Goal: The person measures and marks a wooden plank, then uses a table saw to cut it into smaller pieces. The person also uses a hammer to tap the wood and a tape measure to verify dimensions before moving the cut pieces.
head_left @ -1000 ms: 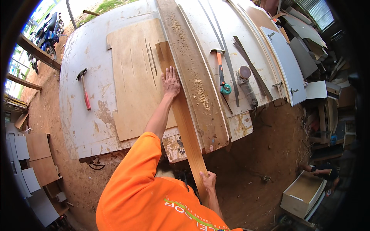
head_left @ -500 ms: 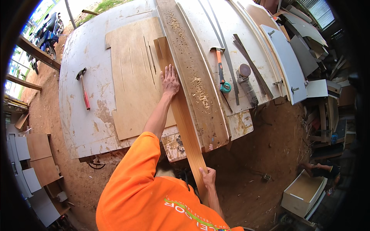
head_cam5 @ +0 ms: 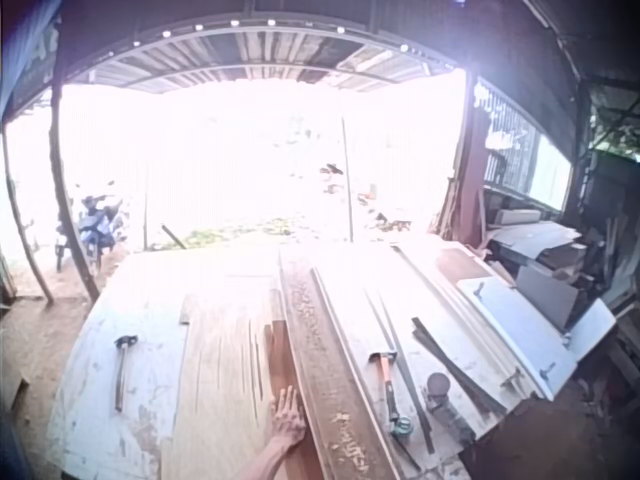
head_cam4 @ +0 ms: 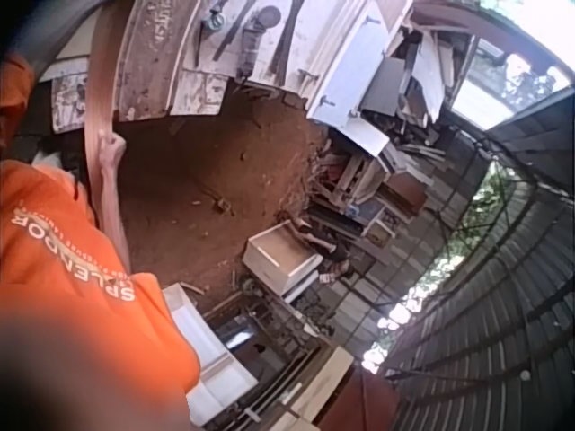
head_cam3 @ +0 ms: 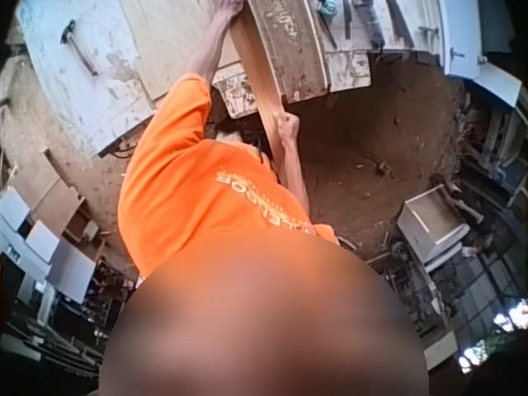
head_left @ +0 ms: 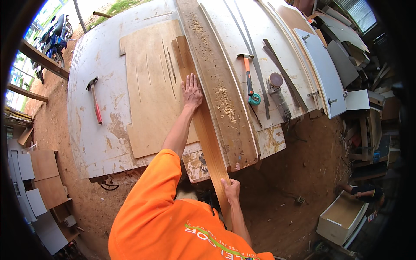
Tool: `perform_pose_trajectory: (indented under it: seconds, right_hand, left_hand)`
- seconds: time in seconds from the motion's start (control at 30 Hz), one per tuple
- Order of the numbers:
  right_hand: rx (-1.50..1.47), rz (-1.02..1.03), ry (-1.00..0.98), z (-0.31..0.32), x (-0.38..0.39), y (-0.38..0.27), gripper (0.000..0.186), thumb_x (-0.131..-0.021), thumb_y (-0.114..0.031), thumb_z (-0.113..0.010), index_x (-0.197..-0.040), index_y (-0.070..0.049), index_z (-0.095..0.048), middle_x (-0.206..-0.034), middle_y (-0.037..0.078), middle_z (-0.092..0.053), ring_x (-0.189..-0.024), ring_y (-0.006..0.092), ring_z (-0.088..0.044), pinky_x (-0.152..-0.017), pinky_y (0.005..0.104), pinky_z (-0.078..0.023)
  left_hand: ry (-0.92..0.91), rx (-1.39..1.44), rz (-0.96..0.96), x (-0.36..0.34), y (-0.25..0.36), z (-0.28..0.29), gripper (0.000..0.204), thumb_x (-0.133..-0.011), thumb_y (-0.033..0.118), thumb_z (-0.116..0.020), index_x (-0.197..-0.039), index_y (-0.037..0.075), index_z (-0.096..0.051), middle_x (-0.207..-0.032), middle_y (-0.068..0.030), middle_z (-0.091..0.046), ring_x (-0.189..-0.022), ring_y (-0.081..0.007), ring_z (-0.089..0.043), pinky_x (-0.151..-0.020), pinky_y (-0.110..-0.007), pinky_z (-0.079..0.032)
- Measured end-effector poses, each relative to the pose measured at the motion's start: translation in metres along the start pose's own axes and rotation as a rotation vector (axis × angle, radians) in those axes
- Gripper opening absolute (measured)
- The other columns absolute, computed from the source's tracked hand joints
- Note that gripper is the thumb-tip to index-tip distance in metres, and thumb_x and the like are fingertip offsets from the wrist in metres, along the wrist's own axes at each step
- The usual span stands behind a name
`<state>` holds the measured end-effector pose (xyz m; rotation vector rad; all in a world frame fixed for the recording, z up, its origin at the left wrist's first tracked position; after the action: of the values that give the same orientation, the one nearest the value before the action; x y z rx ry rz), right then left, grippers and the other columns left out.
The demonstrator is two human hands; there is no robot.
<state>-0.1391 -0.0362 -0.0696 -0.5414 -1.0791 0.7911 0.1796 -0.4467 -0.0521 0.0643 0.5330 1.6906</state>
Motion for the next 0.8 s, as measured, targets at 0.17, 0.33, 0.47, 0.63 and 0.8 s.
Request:
perform_pose_trajectory:
  seconds: [0.17,0.33,0.47,0.63,0.8]
  right_hand:
    - [0.040,0.048,0.010,-0.009,-0.011,-0.014,0.026,-0.089,-0.018,-0.079,-0.080,0.006,-0.074,-0.066,-0.003,-0.061,-0.063,0.0048,-0.050,-0.054,0.0295,-0.041]
    - [0.070,0.029,0.011,-0.009,-0.018,-0.014,0.029,-0.089,-0.022,-0.079,-0.081,0.004,-0.074,-0.065,-0.002,-0.060,-0.062,0.0052,-0.050,-0.053,0.0295,-0.041]
    - [0.101,-0.074,-0.151,0.013,0.004,0.012,0.030,-0.089,-0.025,-0.081,-0.087,0.004,-0.075,-0.068,-0.001,-0.064,-0.062,0.0054,-0.053,-0.054,0.0278,-0.043]
    - [-0.151,-0.240,-0.274,0.047,0.071,0.069,0.027,-0.089,-0.022,-0.082,-0.093,0.004,-0.075,-0.078,0.002,-0.071,-0.065,0.0060,-0.060,-0.057,0.0258,-0.048]
    - [-0.209,-0.200,-0.295,0.052,0.075,0.091,0.023,-0.089,-0.019,-0.081,-0.093,0.003,-0.076,-0.078,0.000,-0.070,-0.065,0.0052,-0.059,-0.056,0.0253,-0.047]
  left_hand:
    - [-0.027,-0.003,0.014,0.000,-0.001,-0.004,0.059,-0.107,0.031,-0.030,-0.160,0.005,-0.030,-0.169,-0.0078,-0.025,-0.157,-0.0263,-0.019,-0.127,-0.050,-0.005]
    - [-0.015,-0.020,-0.002,0.000,0.001,-0.002,0.059,-0.107,0.031,-0.031,-0.160,0.005,-0.030,-0.169,-0.0078,-0.025,-0.157,-0.0260,-0.019,-0.127,-0.050,-0.006]
    - [-0.055,-0.033,0.011,0.001,0.000,-0.004,0.059,-0.107,0.030,-0.031,-0.160,0.005,-0.030,-0.169,-0.0083,-0.026,-0.157,-0.0260,-0.019,-0.127,-0.051,-0.006]
    - [-0.001,-0.022,-0.006,0.002,0.001,-0.001,0.059,-0.107,0.030,-0.030,-0.160,0.005,-0.029,-0.169,-0.0084,-0.024,-0.157,-0.0259,-0.018,-0.127,-0.051,-0.005]
    - [-0.060,-0.022,0.012,0.001,-0.002,-0.005,0.059,-0.107,0.032,-0.032,-0.160,0.006,-0.028,-0.169,-0.0086,-0.024,-0.157,-0.0267,-0.018,-0.127,-0.051,-0.007]
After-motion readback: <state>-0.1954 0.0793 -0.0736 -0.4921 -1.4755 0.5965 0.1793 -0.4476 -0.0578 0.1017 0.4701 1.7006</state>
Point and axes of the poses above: each hand's wrist, its own x-axis away from the middle knuckle, its own z-axis out of the back of the hand, y = z × x, the point moved 9 cm from there along -x, towards the middle knuckle
